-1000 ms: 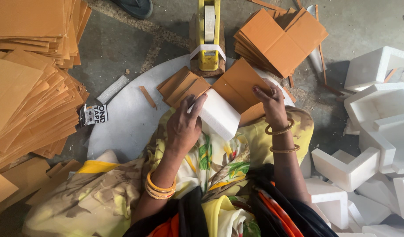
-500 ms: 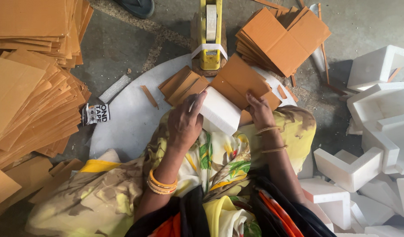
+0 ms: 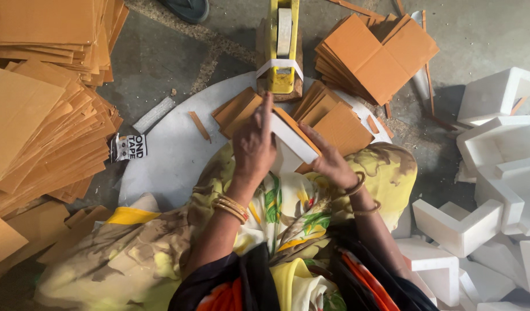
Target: The person sits on the floor and assembles small boxes by inserting white foam inserts into brown cardboard frames. They use a tape dispenser to secure the edges of the cardboard, then place the finished units aside.
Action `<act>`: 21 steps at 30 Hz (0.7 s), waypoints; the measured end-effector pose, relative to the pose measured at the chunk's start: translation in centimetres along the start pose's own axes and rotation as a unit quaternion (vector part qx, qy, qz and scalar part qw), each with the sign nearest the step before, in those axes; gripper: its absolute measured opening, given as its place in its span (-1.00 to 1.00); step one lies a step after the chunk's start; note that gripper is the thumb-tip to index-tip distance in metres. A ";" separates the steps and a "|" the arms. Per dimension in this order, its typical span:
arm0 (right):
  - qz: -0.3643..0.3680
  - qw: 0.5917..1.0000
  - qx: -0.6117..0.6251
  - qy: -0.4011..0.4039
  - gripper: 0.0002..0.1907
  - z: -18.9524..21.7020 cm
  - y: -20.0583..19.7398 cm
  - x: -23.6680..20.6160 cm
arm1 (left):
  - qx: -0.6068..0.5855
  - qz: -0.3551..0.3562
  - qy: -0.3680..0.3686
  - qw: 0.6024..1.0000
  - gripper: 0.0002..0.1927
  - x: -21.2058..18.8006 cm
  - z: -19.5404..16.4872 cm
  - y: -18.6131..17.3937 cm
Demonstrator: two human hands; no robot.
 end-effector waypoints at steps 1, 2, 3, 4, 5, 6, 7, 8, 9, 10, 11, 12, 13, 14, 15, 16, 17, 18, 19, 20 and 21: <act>0.002 0.999 -0.016 -0.031 -0.01 1.0 0.6 0.2 | 0.021 0.013 -0.005 1.000 -0.04 0.4 0.1 0.6; -0.020 0.996 -0.087 0.027 -0.05 0.5 0.6 0.3 | 0.042 0.028 -0.011 0.999 -0.04 0.5 0.2 1.2; -0.044 0.983 -0.157 0.085 -0.08 0.1 0.3 0.3 | 0.052 0.030 -0.009 0.998 -0.03 0.5 0.3 1.5; -0.069 0.961 -0.226 0.141 -0.11 -0.1 -0.2 0.1 | 0.064 0.029 -0.004 0.998 -0.03 0.8 0.2 1.7; -0.080 0.949 -0.272 0.139 -0.16 0.6 -0.3 0.2 | 0.075 0.030 0.001 0.997 -0.03 1.0 -0.1 2.1; -0.090 0.934 -0.317 0.137 -0.22 1.3 -0.4 0.3 | 0.077 0.036 0.003 0.996 -0.03 1.1 -0.3 2.4; -0.097 0.917 -0.361 0.135 -0.27 2.0 -0.8 0.3 | 0.080 0.040 0.003 0.996 -0.03 1.4 -0.5 2.6; -0.102 0.911 -0.374 0.144 -0.31 2.2 -1.0 0.3 | 0.082 0.044 0.004 0.996 -0.02 1.4 -0.5 2.8; -0.106 0.904 -0.386 0.150 -0.34 2.3 -1.6 0.4 | 0.080 0.062 -0.008 0.995 -0.04 1.8 -0.5 3.3; -0.111 0.896 -0.398 0.159 -0.38 2.2 -2.0 0.4 | 0.078 0.082 -0.019 0.993 -0.06 2.0 -0.2 3.8; -0.109 0.904 -0.393 0.127 -0.40 2.7 -2.3 0.7 | 0.077 0.100 -0.030 0.992 -0.07 2.3 0.1 4.2; -0.108 0.911 -0.387 0.093 -0.42 3.1 -2.5 1.0 | 0.025 0.136 -0.062 0.988 -0.06 2.4 1.1 5.0; -0.106 0.916 -0.382 0.059 -0.45 3.4 -2.8 1.4 | -0.027 0.173 -0.094 0.980 -0.05 2.5 2.3 5.8; -0.102 0.921 -0.372 0.057 -0.46 3.2 -3.2 1.7 | -0.078 0.210 -0.126 0.966 -0.03 2.4 3.5 6.7; -0.096 0.926 -0.361 0.054 -0.46 3.0 -3.7 2.1 | -0.106 0.171 -0.083 0.976 -0.01 2.8 3.4 6.0; -0.090 0.931 -0.350 0.050 -0.47 2.9 -4.0 2.5 | -0.132 0.130 -0.040 0.982 0.01 3.3 3.4 5.2; -0.086 0.932 -0.348 0.052 -0.47 2.8 -4.5 2.8 | -0.156 0.087 0.004 0.984 0.03 3.8 3.4 4.5; -0.082 0.933 -0.345 0.054 -0.48 2.8 -4.8 3.1 | -0.187 0.090 0.014 0.978 0.00 4.3 3.6 4.9; -0.079 0.934 -0.343 0.059 -0.48 2.8 -5.2 3.3 | -0.218 0.095 0.024 0.971 -0.02 4.7 3.7 5.3; -0.075 0.936 -0.338 0.065 -0.48 2.9 -5.5 3.5 | -0.250 0.099 0.033 0.963 -0.05 5.0 3.7 5.7; -0.074 0.937 -0.334 0.071 -0.48 3.0 -5.8 3.7 | -0.266 0.113 0.022 0.957 -0.08 5.4 3.8 6.3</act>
Point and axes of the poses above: each hand's wrist, its own x-axis towards the middle knuckle, its own y-axis out of the palm, z = x × y, the point moved 10 cm from there along x, towards the middle knuckle, and after that the axes turned 11 degrees about z, right-handed, at the moved point
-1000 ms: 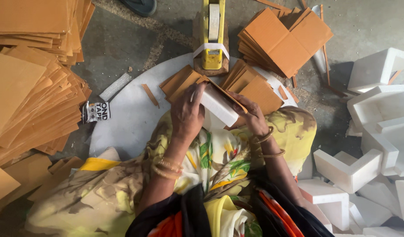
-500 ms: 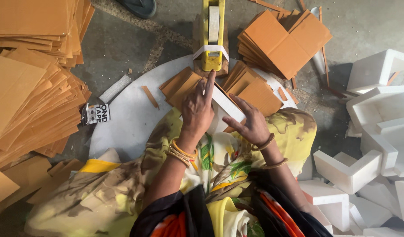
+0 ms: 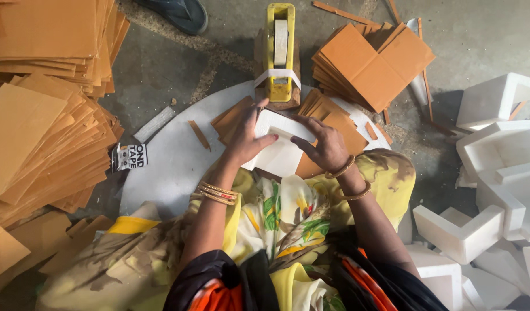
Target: The person sits on the floor and assembles small boxes by inserting white foam inserts into brown cardboard frames. They use a tape dispenser to secure the edges of the cardboard, then place the finished units aside.
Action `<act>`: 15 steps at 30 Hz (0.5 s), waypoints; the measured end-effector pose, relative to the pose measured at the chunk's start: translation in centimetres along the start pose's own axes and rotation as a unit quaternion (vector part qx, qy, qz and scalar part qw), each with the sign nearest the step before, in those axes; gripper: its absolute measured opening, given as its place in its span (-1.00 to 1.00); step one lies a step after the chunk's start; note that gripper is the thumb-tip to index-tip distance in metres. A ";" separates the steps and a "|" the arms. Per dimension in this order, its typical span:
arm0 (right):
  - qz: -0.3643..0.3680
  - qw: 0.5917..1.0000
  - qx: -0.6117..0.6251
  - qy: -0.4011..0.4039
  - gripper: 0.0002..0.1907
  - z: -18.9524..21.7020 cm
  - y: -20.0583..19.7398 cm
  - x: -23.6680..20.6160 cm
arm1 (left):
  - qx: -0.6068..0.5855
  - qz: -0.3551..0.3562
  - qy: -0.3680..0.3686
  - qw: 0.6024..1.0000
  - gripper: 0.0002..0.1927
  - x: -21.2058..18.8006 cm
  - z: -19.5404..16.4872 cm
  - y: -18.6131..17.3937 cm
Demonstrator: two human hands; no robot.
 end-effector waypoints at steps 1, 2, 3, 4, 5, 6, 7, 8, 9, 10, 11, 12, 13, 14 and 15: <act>0.003 1.000 0.003 0.007 -0.48 -0.2 -0.2 0.1 | -0.019 0.011 -0.011 1.000 -0.12 0.5 0.2 0.5; -0.006 1.000 0.000 -0.001 -0.48 0.0 -0.7 0.2 | -0.039 0.021 -0.022 0.999 -0.15 1.0 0.4 0.9; -0.016 1.000 -0.003 -0.010 -0.48 0.0 -1.0 0.1 | -0.050 0.038 -0.067 0.996 -0.17 1.3 1.1 1.4; -0.028 0.999 -0.006 -0.017 -0.48 -0.1 -1.3 0.1 | -0.061 0.057 -0.111 0.990 -0.20 1.5 1.8 1.8; -0.022 1.000 -0.010 -0.007 -0.47 -0.6 -1.2 0.1 | -0.072 0.077 -0.155 0.982 -0.22 1.8 2.5 2.4; -0.016 1.000 -0.014 0.003 -0.47 -1.3 -1.0 0.1 | -0.062 0.083 -0.160 0.982 -0.25 2.4 2.4 2.5; -0.012 1.000 -0.019 0.015 -0.46 -2.1 -0.7 0.1 | -0.052 0.089 -0.165 0.981 -0.27 2.8 2.3 2.6; 0.002 1.000 -0.018 0.020 -0.45 -3.0 -0.3 0.1 | -0.042 0.096 -0.171 0.980 -0.30 3.1 2.1 2.8; 0.016 0.999 -0.016 0.025 -0.44 -3.9 0.1 0.3 | -0.046 0.095 -0.169 0.980 -0.32 3.4 2.2 2.4; 0.029 0.999 -0.015 0.027 -0.42 -4.9 0.2 0.4 | -0.047 0.092 -0.167 0.981 -0.34 3.7 2.0 2.4; 0.054 0.997 0.046 -0.011 -0.42 -5.2 0.5 0.9 | -0.048 0.089 -0.164 0.981 -0.36 4.0 1.7 2.1; 0.079 0.990 0.108 -0.048 -0.41 -5.7 0.3 1.2 | -0.044 0.093 -0.164 0.981 -0.37 4.0 1.4 2.2; 0.104 0.976 0.169 -0.085 -0.39 -6.0 0.1 1.8 | -0.041 0.095 -0.163 0.981 -0.38 4.0 1.1 1.9; 0.093 0.976 0.196 -0.024 -0.36 -8.3 -1.3 2.6 | -0.037 0.097 -0.159 0.982 -0.39 4.3 0.2 1.6; 0.084 0.971 0.223 0.038 -0.33 -10.7 -2.2 3.5 | -0.039 0.093 -0.158 0.982 -0.39 4.3 0.3 1.3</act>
Point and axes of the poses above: each hand's wrist, its own x-axis towards the middle knuckle, its own y-axis out of the palm, z = x × y, the point moved 10 cm from there along x, towards the middle knuckle, and after that the axes turned 11 degrees about z, right-handed, at the moved point
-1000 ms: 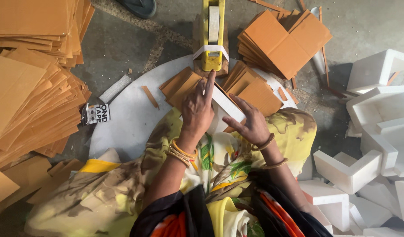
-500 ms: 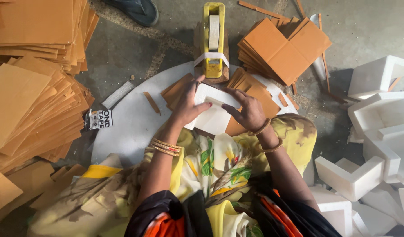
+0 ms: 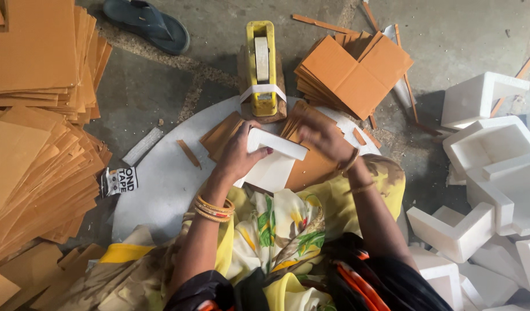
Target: The person sits on the floor and assembles small boxes by inserting white foam inserts into brown cardboard frames. They use a tape dispenser to secure the edges of the cardboard, then place the finished units aside.
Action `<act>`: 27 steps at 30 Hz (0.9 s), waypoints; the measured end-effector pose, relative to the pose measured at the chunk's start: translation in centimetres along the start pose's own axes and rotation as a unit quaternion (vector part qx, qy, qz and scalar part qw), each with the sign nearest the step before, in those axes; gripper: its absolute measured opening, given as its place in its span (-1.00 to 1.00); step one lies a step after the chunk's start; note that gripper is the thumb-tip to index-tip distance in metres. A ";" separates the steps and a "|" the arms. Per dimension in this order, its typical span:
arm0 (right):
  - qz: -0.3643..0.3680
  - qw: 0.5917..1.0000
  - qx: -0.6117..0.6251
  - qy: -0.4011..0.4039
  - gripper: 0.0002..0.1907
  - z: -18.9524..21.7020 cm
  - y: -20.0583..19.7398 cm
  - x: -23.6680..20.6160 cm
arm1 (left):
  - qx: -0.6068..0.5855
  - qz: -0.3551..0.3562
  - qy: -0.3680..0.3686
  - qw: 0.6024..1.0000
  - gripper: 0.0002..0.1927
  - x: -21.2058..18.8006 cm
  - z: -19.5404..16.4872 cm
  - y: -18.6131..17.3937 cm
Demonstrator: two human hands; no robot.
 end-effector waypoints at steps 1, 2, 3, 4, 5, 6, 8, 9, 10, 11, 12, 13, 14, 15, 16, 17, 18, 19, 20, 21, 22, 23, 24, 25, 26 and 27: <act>-0.064 0.998 0.007 0.023 -0.24 -0.3 -3.4 0.3 | -0.003 -0.004 -0.001 1.000 -0.40 -0.4 -1.1 -0.5; -0.128 0.991 0.014 0.047 -0.14 -1.0 -6.4 0.6 | -0.006 -0.007 -0.002 1.000 -0.41 -0.6 -1.2 -0.7; -0.173 0.963 -0.197 0.062 -0.01 0.5 -9.3 0.8 | -0.005 -0.003 -0.012 1.000 -0.40 -0.7 -1.5 -1.0; -0.210 0.889 -0.401 0.074 0.12 2.1 -11.3 1.1 | -0.003 -0.001 -0.020 1.000 -0.40 -0.8 -1.8 -1.2; -0.199 0.877 -0.422 0.113 0.16 1.7 -12.9 1.6 | -0.003 0.000 -0.030 1.000 -0.39 -0.9 -2.0 -1.3; -0.188 0.864 -0.443 0.151 0.21 1.3 -14.4 1.9 | -0.004 -0.001 -0.027 1.000 -0.39 -1.0 -2.2 -1.5; -0.173 0.855 -0.449 0.194 0.25 0.6 -16.2 1.9 | -0.007 -0.003 -0.020 1.000 -0.39 -1.3 -2.5 -1.7; -0.169 0.862 -0.435 0.201 0.25 0.3 -16.7 1.8 | -0.006 -0.009 -0.010 1.000 -0.40 -1.4 -2.7 -1.9; -0.164 0.868 -0.420 0.208 0.25 0.0 -16.9 1.7 | -0.005 -0.014 -0.001 1.000 -0.41 -1.6 -2.7 -2.0; -0.163 0.881 -0.403 0.188 0.18 0.0 -16.9 1.7 | -0.005 -0.018 0.008 1.000 -0.42 -1.7 -2.8 -2.0; -0.164 0.892 -0.385 0.169 0.11 -0.1 -16.8 1.6 | -0.016 -0.015 -0.004 1.000 -0.41 -1.8 -2.4 -1.9; -0.166 0.903 -0.366 0.153 0.05 -0.2 -16.6 1.6 | -0.028 -0.009 -0.015 0.999 -0.41 -1.9 -2.0 -1.6; -0.175 0.899 -0.373 0.148 -0.01 -0.3 -16.6 1.4 | -0.037 -0.002 -0.026 0.999 -0.41 -1.9 -1.6 -1.4; -0.185 0.895 -0.380 0.141 -0.07 -0.4 -16.5 1.2 | -0.032 -0.004 -0.017 0.999 -0.40 -1.9 -1.7 -1.4; -0.193 0.892 -0.387 0.133 -0.13 -0.5 -16.5 1.0 | -0.027 -0.009 -0.009 1.000 -0.40 -2.0 -1.8 -1.5; -0.222 0.905 -0.342 0.117 -0.20 -0.7 -16.7 0.5 | -0.023 -0.015 -0.003 1.000 -0.39 -2.0 -1.9 -1.6; -0.250 0.916 -0.296 0.101 -0.26 -0.8 -17.0 -0.2 | -0.023 -0.017 -0.003 1.000 -0.38 -2.0 -1.9 -1.7; -0.278 0.924 -0.249 0.085 -0.32 -1.1 -17.2 -1.0 | -0.024 -0.019 -0.002 1.000 -0.38 -2.0 -1.9 -1.7; -0.290 0.910 -0.281 0.094 -0.30 -1.0 -17.2 -1.6 | -0.024 -0.020 -0.001 1.000 -0.38 -2.0 -1.9 -1.7; -0.300 0.896 -0.312 0.103 -0.27 -0.9 -17.3 -2.3 | -0.031 -0.018 -0.002 0.999 -0.38 -1.9 -1.9 -1.6; -0.310 0.879 -0.344 0.113 -0.25 -0.6 -17.3 -3.0 | -0.037 -0.016 -0.001 0.999 -0.38 -1.9 -1.9 -1.4; -0.286 0.880 -0.360 0.120 -0.14 -0.7 -17.1 -3.1 | -0.043 -0.014 -0.001 0.999 -0.38 -1.8 -1.9 -1.3; -0.260 0.880 -0.376 0.127 -0.03 -0.8 -16.8 -3.1 | -0.039 -0.019 0.011 0.999 -0.37 -1.7 -2.1 -1.3; -0.233 0.880 -0.391 0.134 0.09 -0.8 -16.7 -3.0 | -0.035 -0.024 0.023 0.999 -0.37 -1.7 -2.3 -1.3; -0.207 0.876 -0.406 0.154 0.13 -1.0 -16.8 -2.8 | -0.031 -0.028 0.034 0.999 -0.36 -1.7 -2.4 -1.3; -0.180 0.871 -0.422 0.173 0.17 -1.2 -16.9 -2.4 | -0.033 -0.024 0.028 0.999 -0.36 -1.6 -2.2 -1.2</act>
Point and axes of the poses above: each hand's wrist, its own x-axis towards the middle knuckle, its own y-axis out of the palm, z = x × y, the point moved 10 cm from there along x, towards the middle knuckle, and after that the axes turned 11 degrees about z, right-handed, at the moved point
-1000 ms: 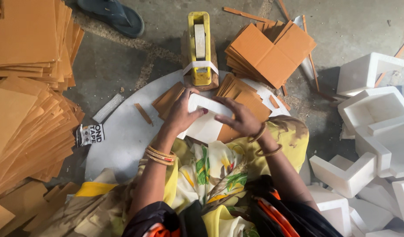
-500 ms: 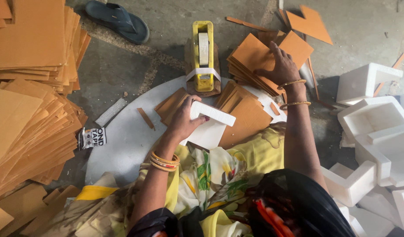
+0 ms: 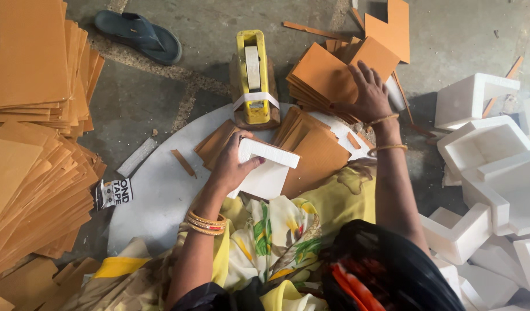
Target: The person sits on the floor and assembles small boxes by inserting white foam inserts into brown cardboard frames. They use a tape dispenser to secure the edges of the cardboard, then place the finished units aside.
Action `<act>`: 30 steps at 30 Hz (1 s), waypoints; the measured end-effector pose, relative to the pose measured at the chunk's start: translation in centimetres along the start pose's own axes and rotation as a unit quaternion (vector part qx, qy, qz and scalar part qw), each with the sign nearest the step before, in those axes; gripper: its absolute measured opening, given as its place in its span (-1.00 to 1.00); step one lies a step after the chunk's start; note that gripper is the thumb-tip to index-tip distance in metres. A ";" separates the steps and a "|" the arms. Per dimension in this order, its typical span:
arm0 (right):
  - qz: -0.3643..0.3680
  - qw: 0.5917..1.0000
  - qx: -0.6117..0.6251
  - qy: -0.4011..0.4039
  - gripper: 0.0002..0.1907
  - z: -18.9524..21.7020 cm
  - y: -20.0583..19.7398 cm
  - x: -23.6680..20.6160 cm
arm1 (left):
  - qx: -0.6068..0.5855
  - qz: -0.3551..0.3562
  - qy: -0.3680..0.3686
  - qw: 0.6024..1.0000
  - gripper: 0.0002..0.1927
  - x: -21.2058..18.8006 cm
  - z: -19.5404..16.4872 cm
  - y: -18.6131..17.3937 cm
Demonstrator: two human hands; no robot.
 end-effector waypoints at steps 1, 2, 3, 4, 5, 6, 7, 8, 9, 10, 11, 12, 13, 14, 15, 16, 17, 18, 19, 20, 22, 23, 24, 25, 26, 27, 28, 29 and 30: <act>0.027 0.999 -0.024 0.002 0.21 0.0 0.2 0.5 | -0.002 0.003 -0.006 1.000 -0.35 0.0 0.2 0.1; 0.033 0.999 -0.023 -0.014 0.23 0.3 0.0 1.1 | -0.003 0.004 -0.012 1.000 -0.35 0.0 0.4 0.2; 0.038 0.999 -0.022 -0.030 0.25 0.5 -0.1 1.7 | -0.001 0.003 -0.009 1.000 -0.35 0.0 0.3 0.2; 0.043 0.998 -0.022 -0.046 0.27 0.9 -0.2 2.2 | 0.002 0.001 -0.006 1.000 -0.35 -0.1 0.3 0.1; 0.057 0.997 -0.031 -0.045 0.25 1.0 0.1 2.7 | 0.005 -0.001 -0.003 1.000 -0.35 -0.1 0.2 0.1; 0.070 0.996 -0.041 -0.045 0.23 1.1 0.4 3.2 | 0.006 0.000 0.000 1.000 -0.36 -0.1 0.1 0.1; 0.083 0.994 -0.050 -0.044 0.22 1.3 0.8 3.4 | 0.006 0.000 0.002 1.000 -0.36 -0.2 0.0 0.0; 0.080 0.995 -0.042 -0.031 0.20 1.3 0.8 3.5 | 0.005 0.000 0.004 1.000 -0.37 -0.3 -0.1 0.0; 0.077 0.996 -0.035 -0.019 0.19 1.3 0.7 3.5 | 0.006 0.002 -0.002 1.000 -0.38 -0.4 0.0 0.0; 0.075 0.997 -0.028 -0.006 0.18 1.4 0.5 3.2 | 0.007 0.004 -0.009 1.000 -0.39 -0.4 0.2 0.0; 0.047 0.998 -0.010 -0.031 0.17 2.4 -0.3 2.8 | 0.006 0.006 -0.017 1.000 -0.40 -0.5 0.5 0.0; 0.020 0.998 0.008 -0.056 0.16 3.4 -1.3 1.9 | 0.010 0.009 -0.037 0.999 -0.40 -0.5 1.1 0.1; -0.007 0.996 0.027 -0.079 0.16 4.5 -2.5 1.1 | 0.012 0.012 -0.055 0.998 -0.40 -0.5 1.7 0.2; -0.046 0.994 0.029 -0.091 0.16 5.6 -3.9 -0.3 | 0.016 0.018 -0.074 0.997 -0.40 -0.5 2.4 0.4; -0.084 0.991 0.034 -0.103 0.17 6.7 -5.4 -1.9 | 0.016 0.014 -0.063 0.998 -0.38 -0.3 2.6 0.4; -0.121 0.985 0.038 -0.117 0.17 8.2 -6.8 -3.6 | 0.016 0.007 -0.054 0.998 -0.37 -0.2 2.8 0.4; -0.151 0.977 0.058 -0.137 0.15 9.8 -7.7 -6.0 | 0.013 -0.002 -0.046 0.999 -0.36 -0.2 3.2 0.3; -0.178 0.968 0.080 -0.159 0.14 11.6 -8.4 -8.4 | 0.057 -0.044 0.023 0.997 -0.31 -0.4 2.1 -0.3; -0.206 0.956 0.102 -0.181 0.12 13.6 -8.5 -11.0 | 0.102 -0.085 0.091 0.987 -0.24 -0.9 0.9 -0.8; -0.209 0.950 0.110 -0.206 0.11 16.0 -7.8 -13.4 | 0.148 -0.122 0.159 0.968 -0.18 -1.7 -0.3 -1.1; -0.205 0.929 0.149 -0.271 0.07 20.7 -5.4 -17.8 | 0.034 -0.069 0.062 0.995 -0.28 -1.4 2.4 -0.7; -0.198 0.912 0.180 -0.311 0.04 22.9 -3.8 -19.7 | -0.024 -0.040 0.015 0.999 -0.33 -1.6 3.7 -0.2; -0.174 0.933 0.144 -0.280 0.02 24.4 -1.5 -20.5 | -0.019 -0.050 0.039 0.998 -0.40 -2.1 3.1 -0.3; -0.149 0.952 0.106 -0.247 0.01 25.6 0.7 -20.9 | -0.014 -0.059 0.063 0.996 -0.46 -2.6 2.4 -0.6; -0.142 0.955 0.091 -0.245 -0.01 26.6 2.3 -21.6 | -0.010 -0.068 0.088 0.994 -0.53 -3.0 1.7 -0.9; -0.136 0.957 0.075 -0.243 -0.02 27.3 3.7 -21.9 | 0.008 -0.076 0.092 0.993 -0.52 -3.1 1.2 -1.0; -0.129 0.960 0.059 -0.241 -0.04 27.7 4.9 -22.1 | 0.024 -0.083 0.095 0.992 -0.50 -3.1 0.8 -1.1; -0.128 0.962 0.061 -0.235 -0.05 27.7 5.7 -22.1 | 0.040 -0.090 0.097 0.990 -0.48 -3.1 0.5 -1.2; -0.130 0.963 0.062 -0.229 -0.06 27.5 6.3 -22.1 | 0.016 -0.084 0.081 0.993 -0.48 -2.9 0.8 -1.1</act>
Point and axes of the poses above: each hand's wrist, its own x-axis towards the middle knuckle, its own y-axis out of the palm, z = x × y, the point moved 10 cm from there along x, towards the middle knuckle, and after that the axes turned 11 degrees about z, right-handed, at the moved point
